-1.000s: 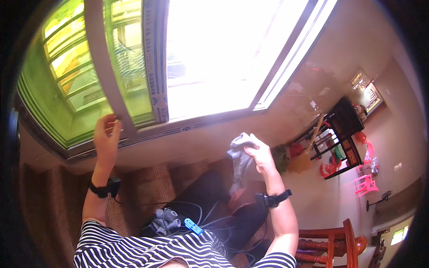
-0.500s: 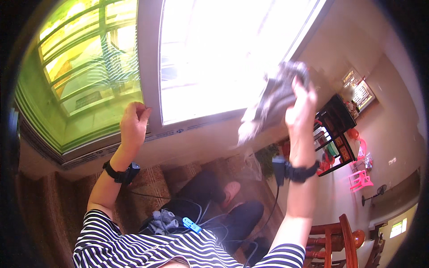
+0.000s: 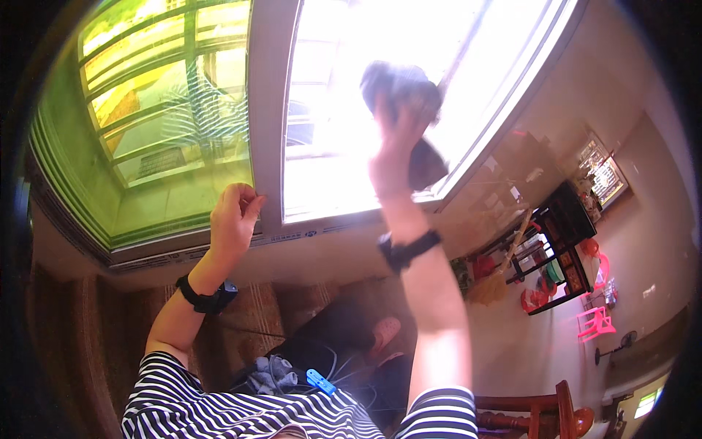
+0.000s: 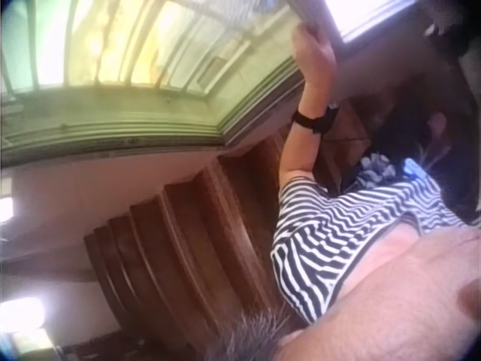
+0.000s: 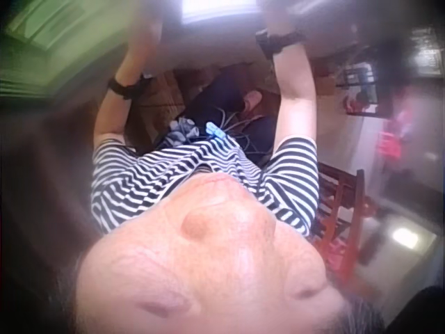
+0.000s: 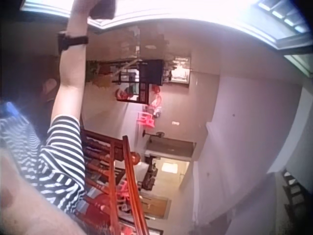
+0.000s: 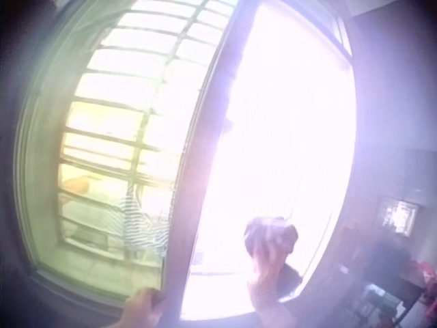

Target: Clean the window panes and the frame using a cloth.

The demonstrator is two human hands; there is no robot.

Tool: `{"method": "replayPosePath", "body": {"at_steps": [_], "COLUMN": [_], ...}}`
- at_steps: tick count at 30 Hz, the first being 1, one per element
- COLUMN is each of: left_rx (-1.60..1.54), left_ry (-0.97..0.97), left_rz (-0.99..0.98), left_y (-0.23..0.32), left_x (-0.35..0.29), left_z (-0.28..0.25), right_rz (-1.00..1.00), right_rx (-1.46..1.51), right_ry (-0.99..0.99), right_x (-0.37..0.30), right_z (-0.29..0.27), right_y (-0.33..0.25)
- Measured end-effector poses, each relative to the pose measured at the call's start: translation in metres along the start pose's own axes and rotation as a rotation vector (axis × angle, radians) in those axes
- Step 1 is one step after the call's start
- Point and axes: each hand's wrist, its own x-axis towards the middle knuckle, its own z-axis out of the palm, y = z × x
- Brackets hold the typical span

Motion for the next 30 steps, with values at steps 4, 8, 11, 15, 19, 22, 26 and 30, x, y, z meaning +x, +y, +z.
{"method": "replayPosePath", "body": {"at_steps": [4, 8, 11, 15, 19, 22, 26, 30], "left_rx": [-0.043, -0.071, -0.071, -0.061, -0.095, -0.118, -0.14, -0.124], "left_ry": [0.011, 0.012, 0.012, 0.012, 0.0, 0.008, 0.009, 0.017], "left_rz": [0.015, 0.017, 0.024, -0.001, -0.007, -0.011, -0.017, -0.037], "left_y": [0.001, 0.0, -0.001, -0.002, 0.001, 0.003, 0.003, -0.005], "left_x": [0.0, 0.002, 0.002, -0.002, -0.003, -0.004, -0.001, 0.002], "left_z": [0.005, 0.005, 0.005, 0.005, 0.006, 0.003, 0.007, 0.001], "right_rz": [0.145, 0.076, 0.055, -0.108, -0.268, -0.213, -0.453, -0.307], "right_rx": [0.301, 0.405, 0.3, 0.04, 0.149, 0.238, 0.618, 0.213], "right_ry": [-0.294, -0.323, -0.229, 0.101, 0.459, 0.268, 0.343, -0.018], "right_x": [-0.131, -0.157, -0.12, 0.019, 0.18, 0.228, 0.211, 0.101], "right_z": [-0.013, -0.028, -0.043, -0.057, -0.065, -0.058, -0.026, -0.019], "right_y": [-0.048, -0.059, -0.053, -0.047, -0.064, -0.09, -0.095, -0.107]}}
